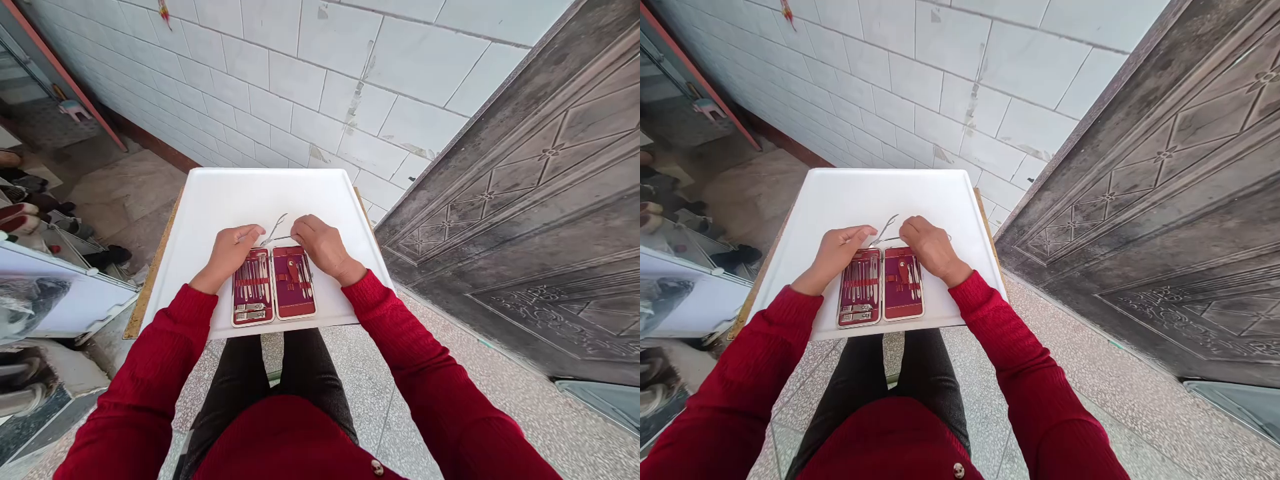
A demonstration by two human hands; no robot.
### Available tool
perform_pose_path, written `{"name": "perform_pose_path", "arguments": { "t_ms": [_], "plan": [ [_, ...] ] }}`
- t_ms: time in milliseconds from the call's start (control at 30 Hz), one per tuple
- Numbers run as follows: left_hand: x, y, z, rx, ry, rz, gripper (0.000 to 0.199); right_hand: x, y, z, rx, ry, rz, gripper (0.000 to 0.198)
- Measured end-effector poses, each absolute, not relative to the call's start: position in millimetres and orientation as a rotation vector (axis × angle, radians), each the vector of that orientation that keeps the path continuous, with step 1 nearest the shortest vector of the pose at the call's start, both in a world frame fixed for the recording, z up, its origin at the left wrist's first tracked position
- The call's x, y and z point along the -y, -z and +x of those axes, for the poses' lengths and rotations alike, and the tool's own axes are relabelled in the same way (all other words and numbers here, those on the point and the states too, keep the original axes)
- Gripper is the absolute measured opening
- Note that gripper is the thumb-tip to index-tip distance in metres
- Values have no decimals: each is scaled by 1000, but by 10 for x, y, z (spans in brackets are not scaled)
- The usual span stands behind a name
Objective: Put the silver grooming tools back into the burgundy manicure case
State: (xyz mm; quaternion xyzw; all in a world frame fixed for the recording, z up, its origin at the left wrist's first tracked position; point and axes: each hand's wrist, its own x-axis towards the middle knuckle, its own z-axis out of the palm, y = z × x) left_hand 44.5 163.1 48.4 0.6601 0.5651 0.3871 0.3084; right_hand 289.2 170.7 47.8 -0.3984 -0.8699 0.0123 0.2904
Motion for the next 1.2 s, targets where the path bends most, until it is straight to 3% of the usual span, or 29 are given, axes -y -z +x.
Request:
{"name": "perform_pose_path", "arguments": {
  "t_ms": [133,233,400,567,700,867,1000,1200],
  "plan": [
    [-1589,-523,549,-1443,-953,1716,47,-1640,-483,2839,2424,33,-947,22],
    [-1520,-573,644,-1421,-1003,1614,36,-1645,-475,2827,2349,-87,-922,22],
    [-1388,-667,778,-1390,-1102,1419,30,-1709,-432,2825,1959,-575,-967,7],
    [-1331,-666,867,-1354,-1177,1378,33,-1727,-461,2811,1606,-1300,-1068,21],
    [-1323,-595,888,-1369,-1153,1408,33,-1715,-531,2774,1316,-1578,-1003,34],
    [-1321,-547,814,-1472,-1004,1848,41,-1711,-588,2753,1158,-1560,-997,29],
    [-1281,-536,761,-1432,-749,2430,36,-1755,-617,2813,1190,-1423,-1048,32],
    [-1212,-514,846,-1438,-582,2697,34,-1820,-641,2911,1274,-1310,-1132,26]
  ]
}}
